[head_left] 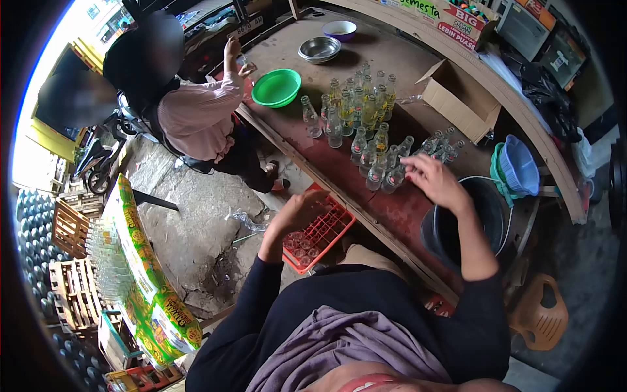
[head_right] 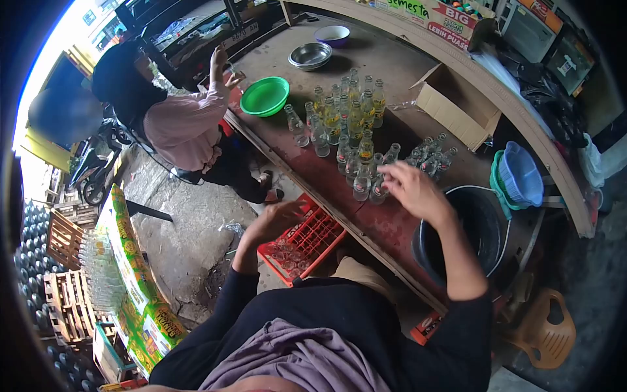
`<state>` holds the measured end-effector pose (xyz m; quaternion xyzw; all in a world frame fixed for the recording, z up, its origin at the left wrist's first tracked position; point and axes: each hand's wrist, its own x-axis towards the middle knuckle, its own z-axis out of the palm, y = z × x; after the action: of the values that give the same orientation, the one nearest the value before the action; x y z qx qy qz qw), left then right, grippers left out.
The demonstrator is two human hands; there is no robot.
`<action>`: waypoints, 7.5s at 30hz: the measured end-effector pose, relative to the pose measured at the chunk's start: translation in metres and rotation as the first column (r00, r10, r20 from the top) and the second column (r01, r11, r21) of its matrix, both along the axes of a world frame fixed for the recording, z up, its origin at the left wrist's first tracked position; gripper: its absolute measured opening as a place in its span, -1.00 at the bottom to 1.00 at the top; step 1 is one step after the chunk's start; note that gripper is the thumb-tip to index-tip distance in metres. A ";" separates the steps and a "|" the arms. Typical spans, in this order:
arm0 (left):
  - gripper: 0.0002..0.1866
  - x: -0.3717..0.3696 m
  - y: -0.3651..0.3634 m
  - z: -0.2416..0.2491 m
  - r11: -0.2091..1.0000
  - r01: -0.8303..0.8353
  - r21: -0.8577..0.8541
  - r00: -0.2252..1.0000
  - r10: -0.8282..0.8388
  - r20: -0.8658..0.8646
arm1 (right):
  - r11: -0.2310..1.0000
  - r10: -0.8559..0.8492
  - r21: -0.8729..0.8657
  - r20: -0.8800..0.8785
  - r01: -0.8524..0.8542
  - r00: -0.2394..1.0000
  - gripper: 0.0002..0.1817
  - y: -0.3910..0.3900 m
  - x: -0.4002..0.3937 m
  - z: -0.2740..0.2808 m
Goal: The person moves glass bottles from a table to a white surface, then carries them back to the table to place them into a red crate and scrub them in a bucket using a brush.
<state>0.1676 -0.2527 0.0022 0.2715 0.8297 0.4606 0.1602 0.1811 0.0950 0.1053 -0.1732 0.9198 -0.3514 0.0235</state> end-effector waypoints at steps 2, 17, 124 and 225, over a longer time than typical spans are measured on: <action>-0.59 -0.037 0.013 0.014 1.000 0.022 0.005 1.000 -0.022 -0.017 | 0.995 0.034 0.091 -0.062 -0.028 0.998 -0.71 0.014 -0.045 0.005; -0.56 -0.246 0.185 0.002 0.954 -0.280 -0.109 0.805 0.171 -0.568 | 0.958 -0.048 0.269 -0.196 0.101 0.979 -0.60 0.038 -0.284 -0.105; -0.54 1.392 -0.033 0.146 -0.972 0.115 0.204 -0.638 -0.229 -0.735 | -0.261 0.833 -0.153 -0.534 -0.953 -0.142 -0.71 -0.389 0.858 0.022; -0.42 0.558 -0.042 0.070 0.446 -0.875 -0.188 0.483 0.773 -0.411 | 0.951 -0.088 0.295 0.532 -0.088 0.842 -0.76 0.090 0.410 -0.460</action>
<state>0.7257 -0.2950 0.0723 -0.1480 0.9390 0.2714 -0.1507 0.5907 0.1847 -0.3552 -0.0616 0.9191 -0.2379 0.3079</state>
